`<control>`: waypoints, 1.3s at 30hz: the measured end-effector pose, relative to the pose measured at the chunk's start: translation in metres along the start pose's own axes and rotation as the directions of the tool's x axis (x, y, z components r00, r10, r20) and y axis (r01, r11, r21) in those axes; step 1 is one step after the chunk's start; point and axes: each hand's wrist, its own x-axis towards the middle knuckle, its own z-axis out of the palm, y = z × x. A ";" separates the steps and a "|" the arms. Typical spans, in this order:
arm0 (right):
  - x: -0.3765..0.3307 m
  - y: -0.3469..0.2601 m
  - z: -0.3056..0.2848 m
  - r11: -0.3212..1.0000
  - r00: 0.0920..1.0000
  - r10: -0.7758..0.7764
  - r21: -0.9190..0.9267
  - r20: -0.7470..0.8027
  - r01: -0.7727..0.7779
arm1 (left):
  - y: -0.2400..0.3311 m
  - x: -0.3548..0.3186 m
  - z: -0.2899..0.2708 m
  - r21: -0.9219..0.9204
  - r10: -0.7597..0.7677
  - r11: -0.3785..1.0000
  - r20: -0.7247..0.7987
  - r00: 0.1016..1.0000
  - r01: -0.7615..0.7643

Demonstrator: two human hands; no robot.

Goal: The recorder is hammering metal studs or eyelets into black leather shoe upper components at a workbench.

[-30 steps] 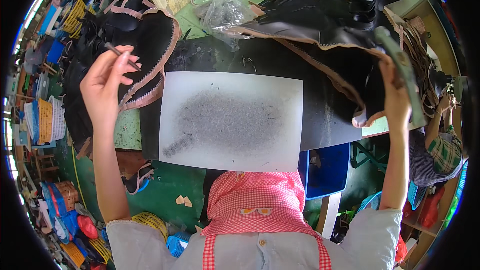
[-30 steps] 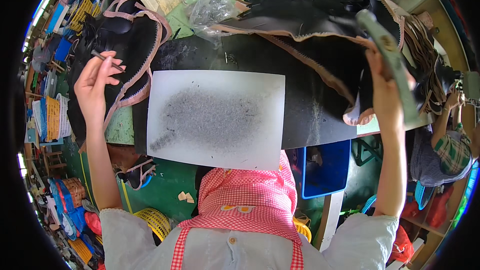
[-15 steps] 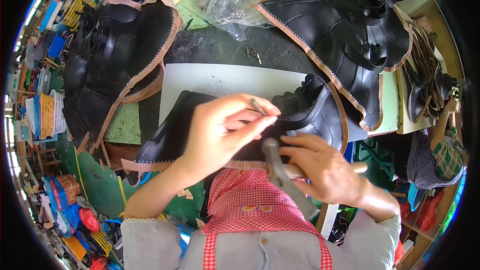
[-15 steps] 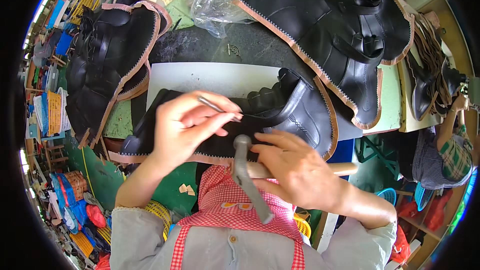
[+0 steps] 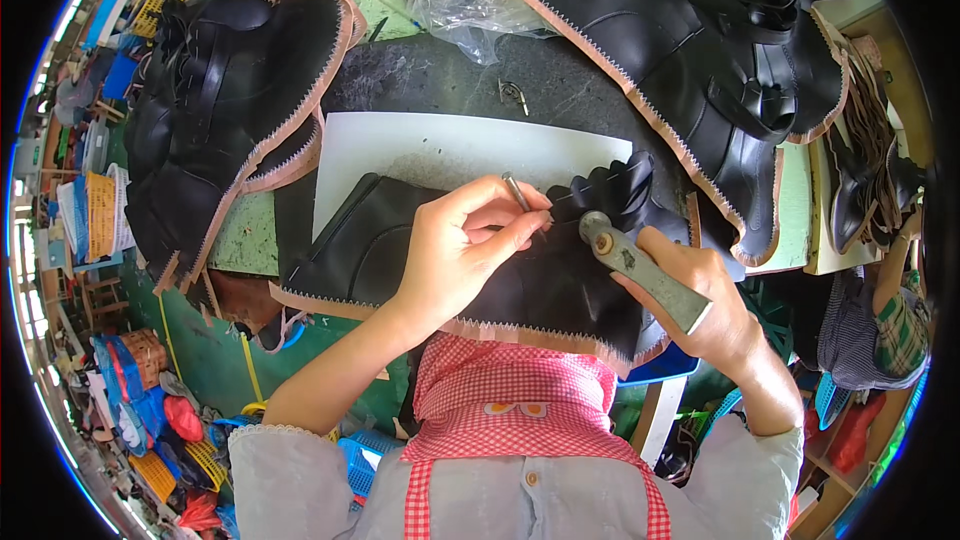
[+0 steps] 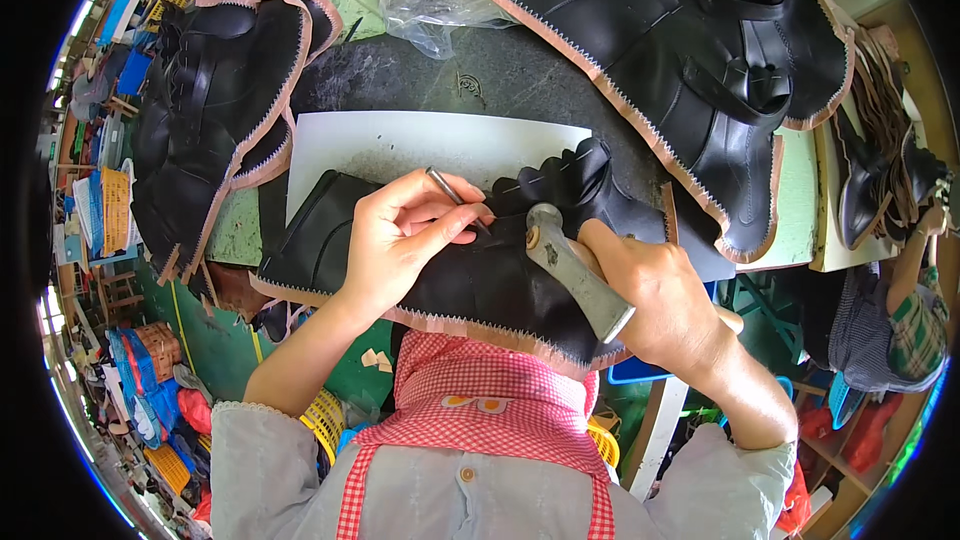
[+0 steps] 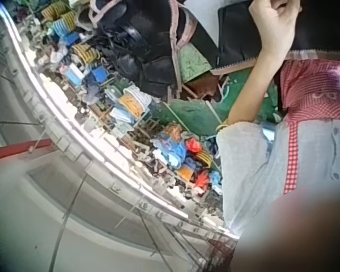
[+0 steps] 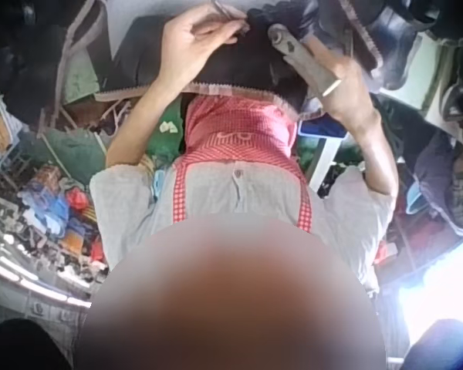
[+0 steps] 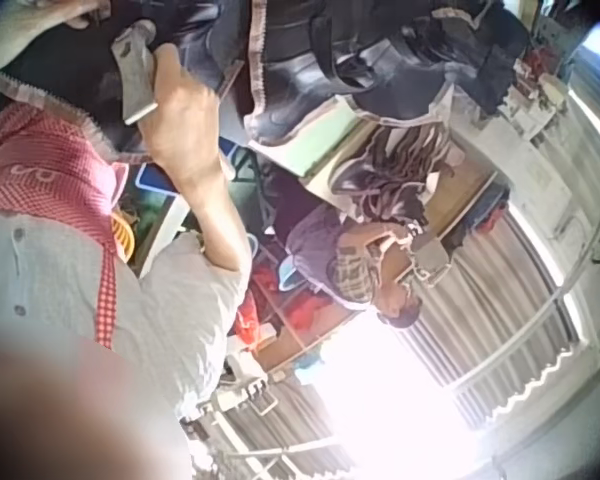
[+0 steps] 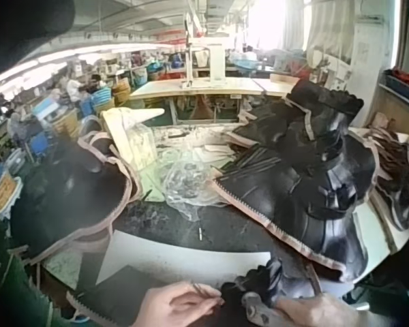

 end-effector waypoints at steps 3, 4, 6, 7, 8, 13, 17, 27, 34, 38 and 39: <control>0.002 0.000 -0.001 1.000 1.000 -0.018 0.001 0.019 0.018 | 0.000 0.000 0.004 0.101 0.049 0.994 -0.005 0.999 -0.048; 0.002 -0.001 -0.003 1.000 1.000 -0.021 0.004 0.021 0.021 | -0.001 0.000 0.003 0.103 0.047 0.994 -0.008 0.999 -0.046; 0.000 -0.007 -0.005 0.997 1.000 -0.005 0.075 0.006 0.005 | -0.004 -0.002 0.003 0.185 0.085 0.979 0.036 0.996 -0.090; 0.000 -0.009 -0.005 0.997 1.000 -0.004 0.076 0.007 0.003 | -0.003 -0.002 0.004 0.184 0.082 0.979 0.037 0.996 -0.088; 0.000 -0.011 -0.004 0.997 1.000 -0.014 0.070 0.008 0.014 | -0.001 -0.002 0.006 0.203 0.088 0.975 0.025 0.996 -0.091; 0.009 -0.014 -0.007 0.983 0.992 0.085 0.155 0.093 -0.099 | -0.003 0.003 0.002 0.075 0.013 0.997 0.014 1.000 -0.014; 0.008 -0.017 -0.006 0.986 0.993 0.078 0.142 0.084 -0.089 | 0.000 0.004 0.007 0.077 -0.003 0.997 0.000 1.000 0.003; 0.005 -0.009 -0.001 0.994 0.996 0.034 0.103 0.078 -0.042 | -0.007 0.003 0.011 0.139 0.119 0.984 -0.058 0.991 -0.109; -0.008 -0.037 -0.042 0.990 0.946 -0.077 0.087 -0.314 0.109 | -0.009 -0.004 0.018 0.618 0.620 0.581 0.084 0.780 -0.529; -0.001 -0.051 -0.039 0.997 0.999 -0.025 0.075 -0.041 0.028 | -0.007 -0.010 0.019 0.623 0.571 0.592 0.123 0.811 -0.511; 0.008 -0.049 -0.039 0.991 0.996 -0.086 0.107 0.009 0.084 | -0.008 -0.009 0.014 0.671 0.579 0.522 0.175 0.796 -0.527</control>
